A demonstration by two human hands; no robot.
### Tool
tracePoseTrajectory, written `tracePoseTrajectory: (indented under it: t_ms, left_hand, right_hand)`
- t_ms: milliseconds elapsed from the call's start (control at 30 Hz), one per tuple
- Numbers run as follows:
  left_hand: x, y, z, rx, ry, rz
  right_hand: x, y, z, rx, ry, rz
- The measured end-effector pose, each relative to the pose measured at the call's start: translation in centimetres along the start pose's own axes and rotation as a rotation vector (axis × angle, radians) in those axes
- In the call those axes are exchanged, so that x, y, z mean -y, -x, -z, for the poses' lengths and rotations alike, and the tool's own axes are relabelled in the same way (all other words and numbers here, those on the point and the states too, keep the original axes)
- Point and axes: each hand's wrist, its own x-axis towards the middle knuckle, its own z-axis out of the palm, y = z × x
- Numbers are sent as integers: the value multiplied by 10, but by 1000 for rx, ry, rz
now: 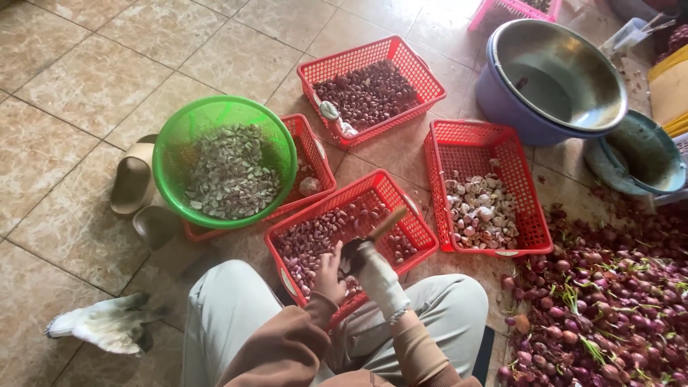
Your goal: A person is manually slicing shallots using a knife and a wooden block, then sorting the slices into a basket.
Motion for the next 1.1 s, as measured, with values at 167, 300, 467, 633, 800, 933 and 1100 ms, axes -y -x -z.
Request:
tracePoseTrajectory:
  t_ms: [167,300,467,633,800,933,1100]
  left_hand:
    - [-15,6,5,-147,51,-158]
    - [-10,3,8,-156,50,-132]
    - [-16,3,10,-132,92,-108]
    - [-11,1,9,-138,65,-76]
    - [6,-13,15,-232,1,-55]
    - [24,-25,26,-323,8,32]
    - [25,-20,17,-298,5,73]
  right_hand:
    - [-17,-31,37,-393,1191,222]
    - [-9,-34,37,-227,1283,163]
    - [-10,-13,12,-193,654,240]
    - [-6,-39,33,-382,1364,97]
    - [-4,-68,58,-255,1831,143]
    - [-5,-115,79,-174,2405,292]
    - [-15,-145,85,-227,2447,193]
